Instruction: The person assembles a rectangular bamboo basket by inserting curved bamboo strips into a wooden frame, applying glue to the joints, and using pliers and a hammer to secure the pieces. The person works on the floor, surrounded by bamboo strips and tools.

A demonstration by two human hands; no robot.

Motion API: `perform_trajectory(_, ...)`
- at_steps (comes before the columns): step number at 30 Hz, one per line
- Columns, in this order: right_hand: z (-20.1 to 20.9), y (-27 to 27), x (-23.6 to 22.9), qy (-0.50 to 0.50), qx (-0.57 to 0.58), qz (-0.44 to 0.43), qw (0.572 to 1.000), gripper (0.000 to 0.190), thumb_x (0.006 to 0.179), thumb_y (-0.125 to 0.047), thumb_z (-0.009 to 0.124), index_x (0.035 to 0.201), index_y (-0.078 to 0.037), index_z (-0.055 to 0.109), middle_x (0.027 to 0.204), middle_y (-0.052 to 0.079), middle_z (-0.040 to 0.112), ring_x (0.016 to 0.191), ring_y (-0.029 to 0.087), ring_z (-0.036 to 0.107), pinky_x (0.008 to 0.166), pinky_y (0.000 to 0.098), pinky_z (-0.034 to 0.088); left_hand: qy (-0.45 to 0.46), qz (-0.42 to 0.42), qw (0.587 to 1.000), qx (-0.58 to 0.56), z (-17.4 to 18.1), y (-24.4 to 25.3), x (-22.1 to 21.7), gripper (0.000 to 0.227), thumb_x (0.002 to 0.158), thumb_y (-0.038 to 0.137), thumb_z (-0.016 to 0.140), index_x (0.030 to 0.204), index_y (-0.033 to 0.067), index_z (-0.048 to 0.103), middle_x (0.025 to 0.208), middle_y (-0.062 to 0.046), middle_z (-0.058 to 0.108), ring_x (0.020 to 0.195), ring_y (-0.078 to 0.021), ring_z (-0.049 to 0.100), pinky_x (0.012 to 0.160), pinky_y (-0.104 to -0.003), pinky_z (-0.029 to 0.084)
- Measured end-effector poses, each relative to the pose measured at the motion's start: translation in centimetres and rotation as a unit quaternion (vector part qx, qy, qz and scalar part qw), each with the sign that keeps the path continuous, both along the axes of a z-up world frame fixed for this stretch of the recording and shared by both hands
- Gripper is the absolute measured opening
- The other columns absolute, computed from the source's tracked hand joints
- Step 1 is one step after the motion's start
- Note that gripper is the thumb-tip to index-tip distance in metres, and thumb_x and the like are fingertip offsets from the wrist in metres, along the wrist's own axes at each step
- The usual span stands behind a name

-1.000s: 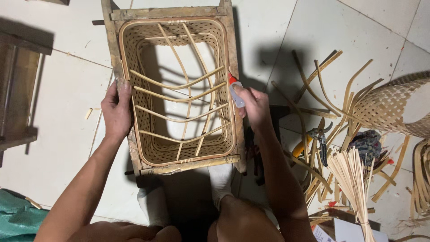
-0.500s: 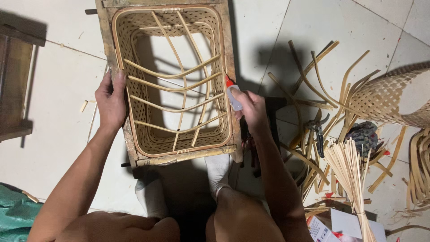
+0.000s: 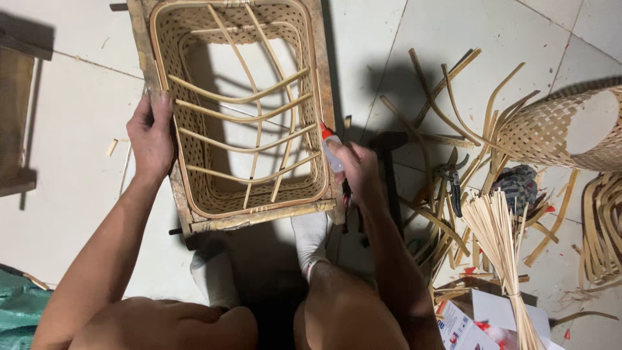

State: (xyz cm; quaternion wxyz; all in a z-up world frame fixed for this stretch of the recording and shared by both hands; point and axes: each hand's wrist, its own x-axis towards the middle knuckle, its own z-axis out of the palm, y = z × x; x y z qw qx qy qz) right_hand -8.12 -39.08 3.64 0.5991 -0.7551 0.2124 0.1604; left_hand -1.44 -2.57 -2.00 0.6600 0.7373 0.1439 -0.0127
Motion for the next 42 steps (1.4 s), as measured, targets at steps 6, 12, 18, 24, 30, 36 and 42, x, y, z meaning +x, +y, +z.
perform_trajectory(6, 1.7, 0.8, -3.2, 0.084, -0.051, -0.063, 0.993, 0.035, 0.091, -0.035, 0.066, 0.084, -0.001, 0.069, 0.067, 0.002, 0.066, 0.056, 0.008, 0.061, 0.049, 0.0256, 0.049, -0.021, -0.009, 0.999, 0.022, -0.3, 0.2, 0.0, 0.045, 0.113, 0.031, 0.058, 0.137, -0.0064, 0.062, 0.116, -0.008, 0.071, 0.103, -0.0099, 0.060, 0.094, -0.027, 0.051)
perform_trajectory(12, 1.4, 0.6, -3.2, 0.052, -0.002, -0.055, 0.997, 0.033, 0.093, -0.033, 0.066, 0.080, -0.003, 0.068, 0.063, 0.002, 0.063, 0.051, 0.009, 0.056, 0.046, 0.0254, 0.041, -0.039, -0.006, 0.999, -0.005, -0.5, 0.1, 0.2, 0.048, 0.113, 0.031, 0.058, 0.143, -0.0058, 0.059, 0.121, -0.008, 0.071, 0.105, -0.0101, 0.061, 0.096, -0.027, 0.051)
perform_trajectory(18, 0.5, 0.3, -3.6, 0.018, 0.010, -0.046, 0.999, 0.032, 0.094, -0.030, 0.067, 0.078, -0.004, 0.069, 0.060, 0.001, 0.061, 0.050, 0.008, 0.054, 0.047, 0.0237, 0.040, -0.032, -0.012, 0.999, 0.007, -0.3, 0.1, 0.1, 0.049, 0.113, 0.032, 0.057, 0.143, -0.0057, 0.059, 0.123, -0.010, 0.072, 0.108, -0.0113, 0.063, 0.098, -0.029, 0.052)
perform_trajectory(24, 0.2, 0.0, -6.0, 0.046, -0.036, -0.048, 0.997, 0.032, 0.091, -0.030, 0.067, 0.073, -0.004, 0.065, 0.057, 0.002, 0.060, 0.047, 0.008, 0.056, 0.044, 0.0248, 0.042, -0.026, -0.012, 1.000, 0.000, -0.9, 0.3, 0.1, 0.050, 0.112, 0.034, 0.057, 0.143, -0.0048, 0.058, 0.121, -0.009, 0.071, 0.108, -0.0113, 0.063, 0.098, -0.029, 0.052)
perform_trajectory(30, 0.6, 0.0, -10.2, 0.069, 0.009, -0.073, 0.995, 0.033, 0.093, -0.030, 0.069, 0.077, -0.002, 0.064, 0.059, 0.003, 0.057, 0.048, 0.009, 0.051, 0.045, 0.0262, 0.040, -0.048, -0.022, 0.999, 0.010, -1.3, 0.6, 0.0, 0.049, 0.114, 0.035, 0.058, 0.143, -0.0053, 0.061, 0.123, -0.010, 0.071, 0.109, -0.0123, 0.062, 0.101, -0.030, 0.052)
perform_trajectory(36, 0.0, 0.1, -12.6, 0.081, -0.034, -0.076, 0.993, 0.034, 0.090, -0.032, 0.069, 0.079, 0.000, 0.066, 0.066, 0.002, 0.063, 0.057, 0.008, 0.060, 0.049, 0.0275, 0.052, 0.023, -0.024, 0.999, -0.014, -0.2, 0.8, -1.5, 0.053, 0.112, 0.038, 0.057, 0.147, -0.0015, 0.058, 0.124, -0.012, 0.071, 0.110, -0.0133, 0.064, 0.099, -0.032, 0.055)
perform_trajectory(42, -0.1, 0.1, -13.3, 0.025, -0.035, -0.054, 0.998, 0.035, 0.095, -0.029, 0.071, 0.082, 0.003, 0.065, 0.070, 0.007, 0.058, 0.065, 0.011, 0.054, 0.055, 0.0296, 0.051, 0.145, -0.085, 0.986, -0.007, 2.0, 2.5, -10.6, 0.070, 0.101, 0.026, 0.069, 0.158, 0.0005, 0.037, 0.148, -0.014, 0.057, 0.129, -0.0199, 0.059, 0.109, -0.035, 0.049)
